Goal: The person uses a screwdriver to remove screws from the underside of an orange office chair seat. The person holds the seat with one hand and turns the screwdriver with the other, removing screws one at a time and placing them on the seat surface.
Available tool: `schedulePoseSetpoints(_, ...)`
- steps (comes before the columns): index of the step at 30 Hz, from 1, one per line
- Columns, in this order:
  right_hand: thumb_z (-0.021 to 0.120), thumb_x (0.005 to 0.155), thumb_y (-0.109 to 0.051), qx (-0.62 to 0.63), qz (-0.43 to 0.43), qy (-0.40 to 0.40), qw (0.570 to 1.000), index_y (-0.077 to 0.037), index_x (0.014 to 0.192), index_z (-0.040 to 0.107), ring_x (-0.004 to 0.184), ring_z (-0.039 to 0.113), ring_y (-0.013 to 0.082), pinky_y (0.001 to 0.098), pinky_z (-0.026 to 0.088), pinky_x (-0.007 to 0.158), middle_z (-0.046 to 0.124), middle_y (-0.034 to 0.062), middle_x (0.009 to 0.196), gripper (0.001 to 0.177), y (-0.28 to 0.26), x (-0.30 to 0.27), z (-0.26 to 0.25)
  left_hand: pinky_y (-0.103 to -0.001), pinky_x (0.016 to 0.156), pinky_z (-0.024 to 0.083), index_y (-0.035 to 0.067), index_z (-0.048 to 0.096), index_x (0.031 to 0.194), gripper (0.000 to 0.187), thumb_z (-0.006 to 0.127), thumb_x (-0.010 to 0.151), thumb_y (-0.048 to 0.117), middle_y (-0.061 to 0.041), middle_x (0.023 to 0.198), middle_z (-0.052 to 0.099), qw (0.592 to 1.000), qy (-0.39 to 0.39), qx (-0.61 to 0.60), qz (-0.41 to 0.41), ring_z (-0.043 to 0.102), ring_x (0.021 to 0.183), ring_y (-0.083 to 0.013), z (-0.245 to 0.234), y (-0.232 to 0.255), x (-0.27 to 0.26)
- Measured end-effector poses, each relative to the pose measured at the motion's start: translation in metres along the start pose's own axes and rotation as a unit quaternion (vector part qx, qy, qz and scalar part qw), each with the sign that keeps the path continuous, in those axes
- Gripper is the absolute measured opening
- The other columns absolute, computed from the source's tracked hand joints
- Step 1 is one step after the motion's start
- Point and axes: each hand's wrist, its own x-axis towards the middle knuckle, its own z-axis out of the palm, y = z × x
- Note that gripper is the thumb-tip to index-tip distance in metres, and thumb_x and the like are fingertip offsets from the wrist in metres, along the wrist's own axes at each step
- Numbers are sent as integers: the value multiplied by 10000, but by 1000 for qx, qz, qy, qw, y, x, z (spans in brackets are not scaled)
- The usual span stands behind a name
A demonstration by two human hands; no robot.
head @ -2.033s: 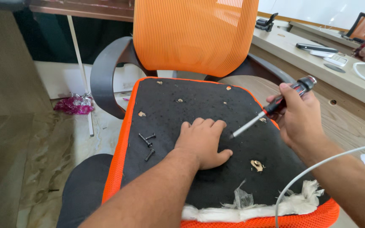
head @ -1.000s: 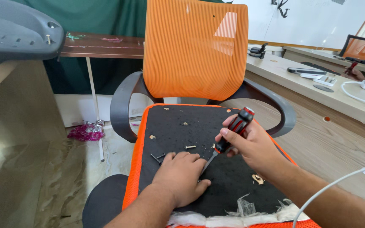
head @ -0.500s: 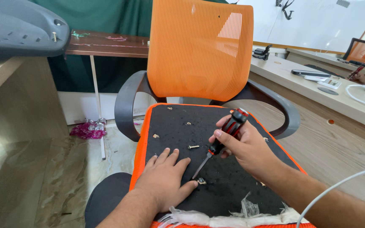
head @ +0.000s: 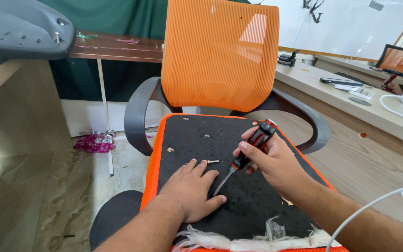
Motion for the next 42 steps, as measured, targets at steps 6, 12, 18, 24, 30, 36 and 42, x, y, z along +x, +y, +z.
schedulePoseSetpoints(6,677,915,-253,12,-12,-3,1000,-118,1168,555,826,709,174,331,560,634,733,102,957,312,7,5,-8,-469,1246,153,174,306,1577,864,553,908,662,-162,1686,161,1000,11,2,0,118,1560,-385,4,9,17)
schedulePoseSetpoints(12,669,928,-241,13,-17,1,1000,-101,1154,561,822,711,182,337,558,634,732,111,958,287,8,6,-14,-485,1247,155,162,259,1606,1014,579,846,752,-190,1692,125,1000,6,1,1,93,1559,-422,3,9,32)
schedulePoseSetpoints(18,670,928,-242,8,-10,20,1000,-97,1151,571,835,710,179,339,563,644,727,112,960,284,7,9,-19,-498,1250,130,168,240,1615,1107,566,789,830,-194,1700,88,1000,0,11,14,60,1568,-410,4,12,50)
schedulePoseSetpoints(24,671,933,-234,7,-10,38,999,-79,1164,589,810,713,189,338,559,642,733,122,946,291,10,14,-29,-508,1250,126,168,274,1607,1144,562,749,869,-188,1703,91,999,-13,19,26,56,1570,-410,4,16,67)
schedulePoseSetpoints(30,661,942,-225,14,-23,57,998,-79,1172,579,785,714,193,337,558,630,734,129,938,285,19,19,-39,-515,1251,114,148,284,1602,1141,542,763,877,-186,1699,113,999,-13,26,43,65,1569,-409,9,20,81)
schedulePoseSetpoints(36,654,947,-220,24,-18,68,997,-83,1165,575,784,712,197,339,551,627,731,132,937,270,24,22,-43,-555,1252,98,166,287,1603,1113,538,774,865,-170,1696,142,999,-19,27,39,69,1574,-394,8,24,85)
schedulePoseSetpoints(42,654,951,-225,32,-14,74,997,-85,1156,581,794,709,196,345,545,634,729,125,939,259,23,22,-41,-669,1206,90,217,288,1595,1101,629,731,808,-139,1695,141,999,16,-7,32,88,1569,-351,2,21,63)
